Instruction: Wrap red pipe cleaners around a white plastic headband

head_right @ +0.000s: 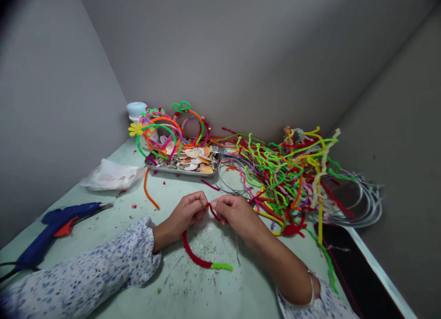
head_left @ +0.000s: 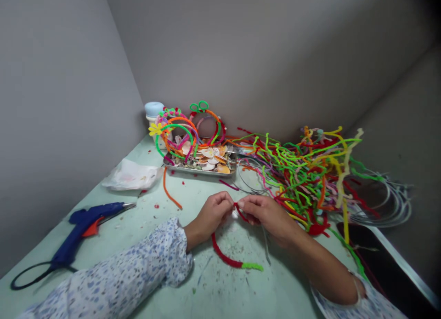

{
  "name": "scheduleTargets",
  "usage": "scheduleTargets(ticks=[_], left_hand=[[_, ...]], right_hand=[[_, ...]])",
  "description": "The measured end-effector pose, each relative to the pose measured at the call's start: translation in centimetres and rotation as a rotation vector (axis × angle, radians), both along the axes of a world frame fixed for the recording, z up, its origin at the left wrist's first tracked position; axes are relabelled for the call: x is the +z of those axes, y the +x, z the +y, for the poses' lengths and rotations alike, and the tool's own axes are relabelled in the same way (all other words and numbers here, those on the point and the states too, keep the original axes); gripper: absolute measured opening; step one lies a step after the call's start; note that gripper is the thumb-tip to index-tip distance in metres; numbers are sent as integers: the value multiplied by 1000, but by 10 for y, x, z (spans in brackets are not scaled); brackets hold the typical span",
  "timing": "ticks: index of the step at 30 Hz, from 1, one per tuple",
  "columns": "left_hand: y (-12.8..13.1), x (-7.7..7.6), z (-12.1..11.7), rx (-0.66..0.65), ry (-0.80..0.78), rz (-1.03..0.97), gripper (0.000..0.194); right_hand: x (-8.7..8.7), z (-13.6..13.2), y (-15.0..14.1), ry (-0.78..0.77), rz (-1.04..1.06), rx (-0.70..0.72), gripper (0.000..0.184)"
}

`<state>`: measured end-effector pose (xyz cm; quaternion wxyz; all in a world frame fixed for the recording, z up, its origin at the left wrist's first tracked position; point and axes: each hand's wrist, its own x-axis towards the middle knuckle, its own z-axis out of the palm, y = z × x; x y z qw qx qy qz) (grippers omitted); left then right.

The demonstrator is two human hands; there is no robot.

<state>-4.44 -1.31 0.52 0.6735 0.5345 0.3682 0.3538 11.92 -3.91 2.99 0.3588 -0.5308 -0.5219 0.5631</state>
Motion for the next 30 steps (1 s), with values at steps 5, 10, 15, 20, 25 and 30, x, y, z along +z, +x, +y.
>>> scheduleTargets(ticks=[5,10,15,20,25,30], left_hand=[[0,-3,1,-8,4,-12,10],[0,-4,2,-20,30,-19,9],[0,-4,1,-26,39,-16,10],[-1,-1,0,-29,-25,-38,9],[0,2,1,-51,-76,-65,11],[0,0,2,-72,-68,-70,13]], right_hand=[[-1,0,1,-56,30,14,30],[1,-2,0,-114,118,16,29],[2,-2,0,-139,144,34,29],[2,0,2,-53,46,35,29],[3,3,8,35,-62,22,30],[5,6,11,41,-76,26,31]])
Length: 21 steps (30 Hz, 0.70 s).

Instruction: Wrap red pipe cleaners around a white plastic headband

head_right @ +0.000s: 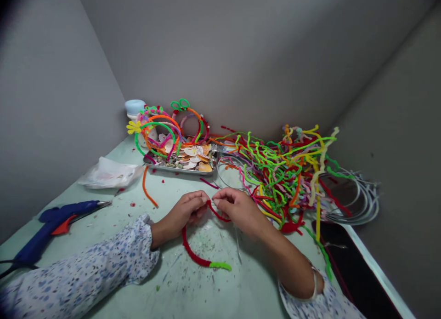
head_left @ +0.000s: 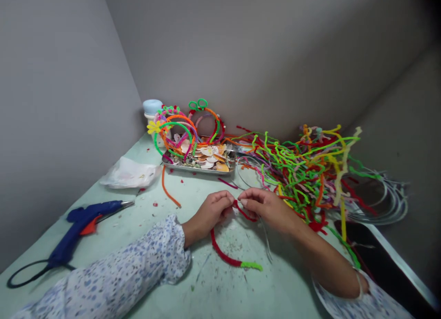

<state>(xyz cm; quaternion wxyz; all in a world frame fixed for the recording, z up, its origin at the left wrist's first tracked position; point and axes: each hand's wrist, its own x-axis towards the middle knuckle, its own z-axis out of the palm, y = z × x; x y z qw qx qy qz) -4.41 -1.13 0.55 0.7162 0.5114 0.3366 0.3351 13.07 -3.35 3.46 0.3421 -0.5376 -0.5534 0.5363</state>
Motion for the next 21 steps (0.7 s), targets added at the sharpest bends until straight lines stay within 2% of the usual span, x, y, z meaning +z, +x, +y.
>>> scheduleTargets(ticks=[6,13,17,21], left_hand=[[0,-2,3,-30,-23,-15,14],[0,-1,3,-37,-33,-27,16],[1,-1,2,-41,-55,-51,17],[1,-3,3,-24,-63,-48,14]], right_hand=[[0,-1,-1,27,-31,36,27],[5,-4,-2,181,-163,81,21],[7,-3,6,405,-373,120,15],[0,-1,17,662,-620,242,26]])
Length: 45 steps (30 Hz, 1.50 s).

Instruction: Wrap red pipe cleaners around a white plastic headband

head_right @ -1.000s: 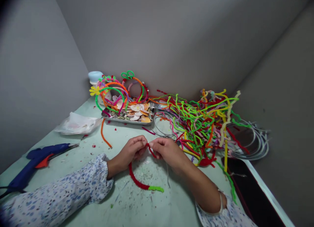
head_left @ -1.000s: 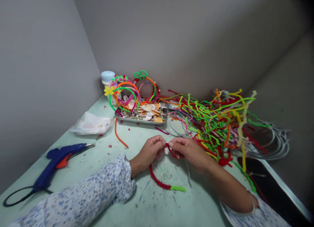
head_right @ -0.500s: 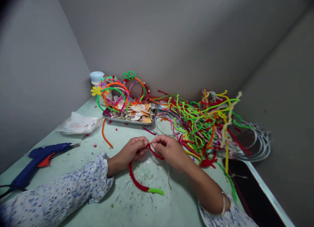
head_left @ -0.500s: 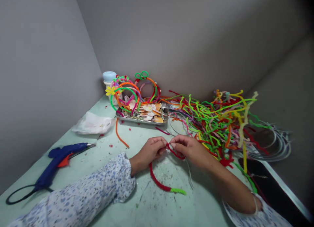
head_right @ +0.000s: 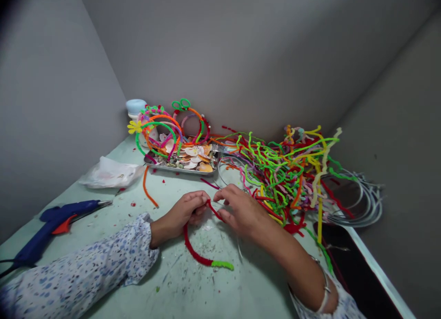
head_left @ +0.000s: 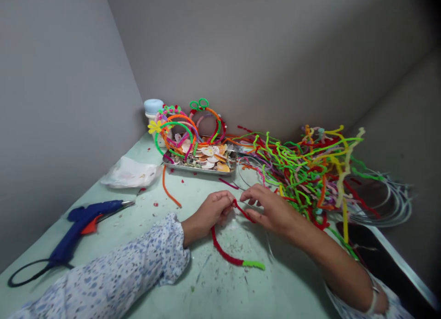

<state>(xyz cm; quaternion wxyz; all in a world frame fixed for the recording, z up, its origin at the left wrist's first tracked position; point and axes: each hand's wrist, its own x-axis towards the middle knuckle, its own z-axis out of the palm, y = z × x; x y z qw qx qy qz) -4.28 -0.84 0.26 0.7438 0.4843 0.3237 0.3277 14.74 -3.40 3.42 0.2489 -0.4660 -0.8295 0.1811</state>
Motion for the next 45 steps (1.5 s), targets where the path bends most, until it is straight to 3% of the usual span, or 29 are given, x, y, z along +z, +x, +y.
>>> scheduleTargets(ticks=[5,11,16,30,45], left_hand=[[0,-2,1,6,-2,1,14],[0,0,0,-11,-6,-17,17],[0,1,-1,-23,-30,-41,17],[1,3,0,-1,-100,-59,13],[1,1,2,-24,-109,-58,14]], right_hand=[[-3,-1,-1,73,-85,33,34],[4,-2,-5,119,-43,79,28],[-1,1,-4,161,-73,84,18],[-8,-3,-17,427,-177,-2,20],[-15,-8,-13,475,-249,37,25]])
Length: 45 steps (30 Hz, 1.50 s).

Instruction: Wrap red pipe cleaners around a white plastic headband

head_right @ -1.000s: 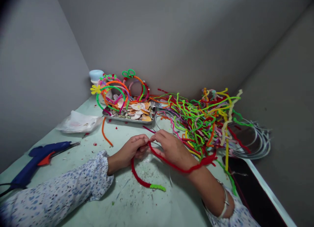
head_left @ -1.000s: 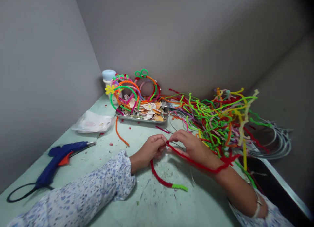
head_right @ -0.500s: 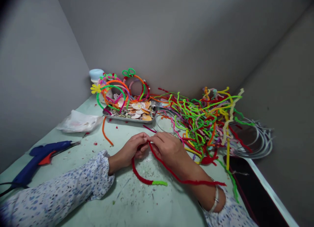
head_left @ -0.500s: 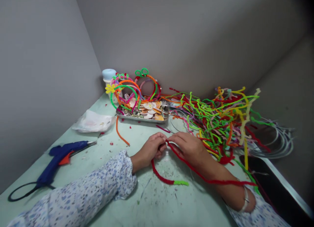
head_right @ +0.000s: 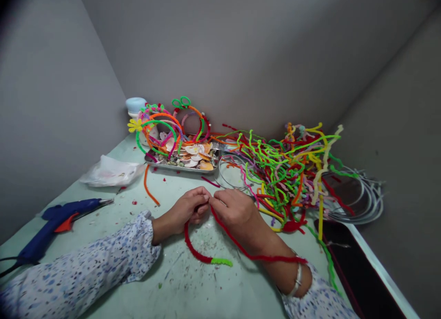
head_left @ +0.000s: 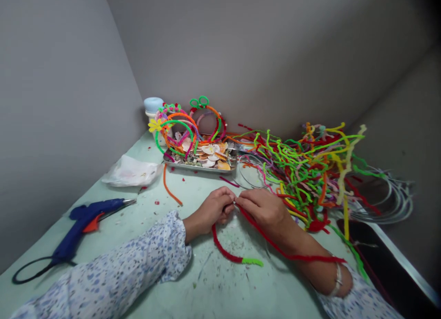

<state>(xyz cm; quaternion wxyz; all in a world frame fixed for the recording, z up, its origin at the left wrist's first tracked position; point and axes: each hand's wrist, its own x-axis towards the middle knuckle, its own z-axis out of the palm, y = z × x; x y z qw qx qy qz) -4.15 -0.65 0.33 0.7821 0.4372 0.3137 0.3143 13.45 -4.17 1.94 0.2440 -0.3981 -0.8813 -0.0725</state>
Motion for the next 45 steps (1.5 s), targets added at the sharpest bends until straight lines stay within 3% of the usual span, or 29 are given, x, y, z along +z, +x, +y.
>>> scheduleTargets(ticks=[8,15,21,34,41,45], left_hand=[[0,0,-1,-2,27,37,10],[0,1,-2,-9,47,31,14],[0,1,-2,-9,51,20,11],[-1,3,-4,31,63,65,18],[-1,1,-3,34,56,54,16],[-1,1,-3,37,82,88,18]], right_hand=[[-7,4,0,29,29,-19,21],[0,0,-7,-203,228,-91,14],[3,-1,-12,-304,386,-132,12],[4,2,-12,-306,530,-171,14],[5,4,-12,-664,675,-281,24],[8,5,-12,-741,735,-304,27]])
